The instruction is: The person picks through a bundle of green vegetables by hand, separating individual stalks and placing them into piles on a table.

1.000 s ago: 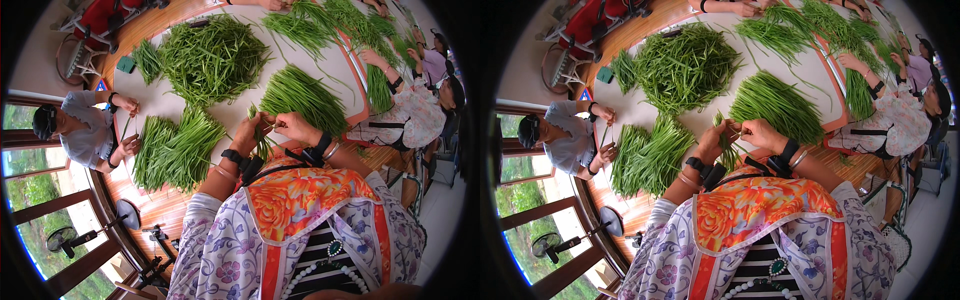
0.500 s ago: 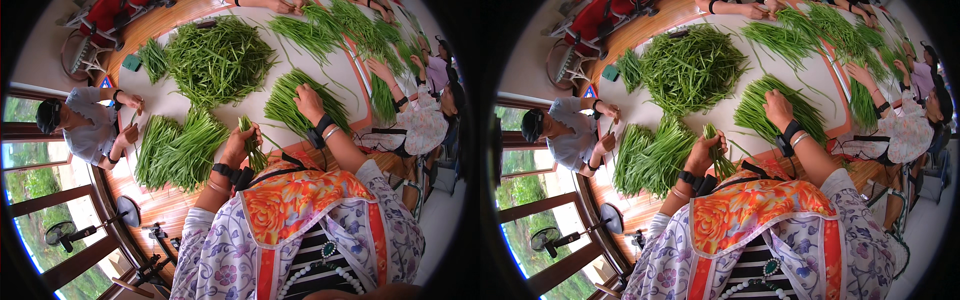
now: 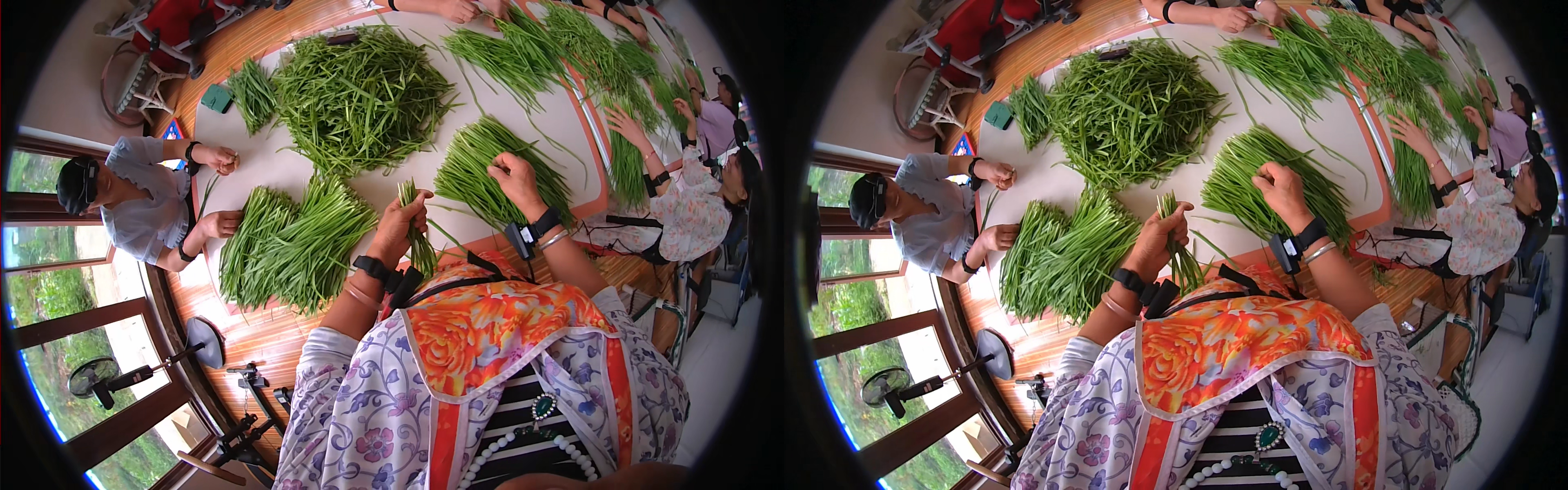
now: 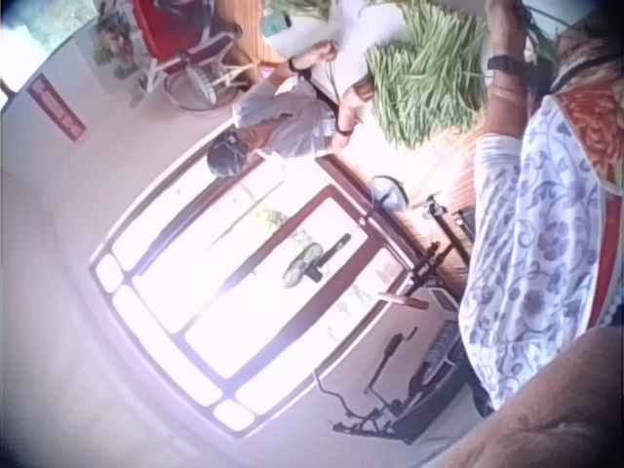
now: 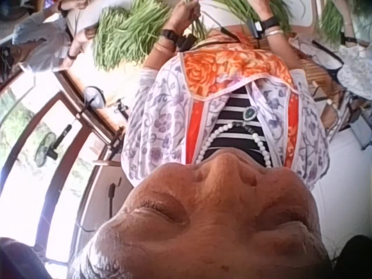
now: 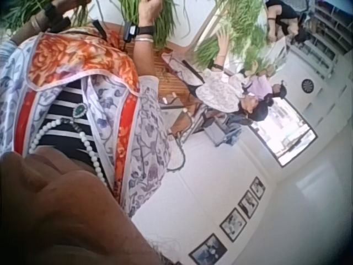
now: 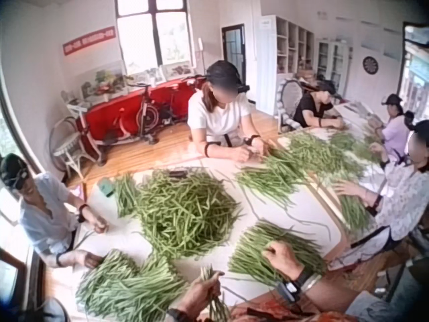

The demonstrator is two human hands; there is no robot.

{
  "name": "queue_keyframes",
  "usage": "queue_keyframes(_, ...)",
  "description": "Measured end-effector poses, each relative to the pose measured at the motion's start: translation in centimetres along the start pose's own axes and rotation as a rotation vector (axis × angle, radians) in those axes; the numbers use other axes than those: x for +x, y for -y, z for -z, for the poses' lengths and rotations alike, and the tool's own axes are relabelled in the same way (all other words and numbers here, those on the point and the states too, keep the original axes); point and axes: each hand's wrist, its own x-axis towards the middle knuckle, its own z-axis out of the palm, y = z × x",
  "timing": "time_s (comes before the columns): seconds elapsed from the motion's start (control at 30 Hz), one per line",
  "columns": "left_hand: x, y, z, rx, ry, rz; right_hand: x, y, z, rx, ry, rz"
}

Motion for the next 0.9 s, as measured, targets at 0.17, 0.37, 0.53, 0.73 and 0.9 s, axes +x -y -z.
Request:
queue_keyframes(0.17, 1.6, 0.4, -2.2, -0.004, -0.005, -0.040, -0.5, 4.7, 0.4, 0.291, 0.192, -0.056)
queue_keyframes(0.37, 2.2, 1.2, -3.1, -0.034, 0.079, -0.103, -2.3, 6.0, -1.4, 0.507, 0.409, -0.063)
queue_keyframes(0.53, 0.7, 1.1, -2.2, 0.015, 0.015, -0.160, -3.1, 6.9, -1.2, 0.480, 0.703, -0.062)
queue_keyframes(0.73, -2.6, -1.2, 0.6, -0.065, -0.116, -0.260, -4.2, 5.9, -0.9, 0.376, 0.944, -0.098)
queue_keyframes(0.9, -4.4, -2.1, 2.6, -0.172, -0.094, -0.263, -3.5, 4.8, -0.7, 0.333, 0.820, -0.102)
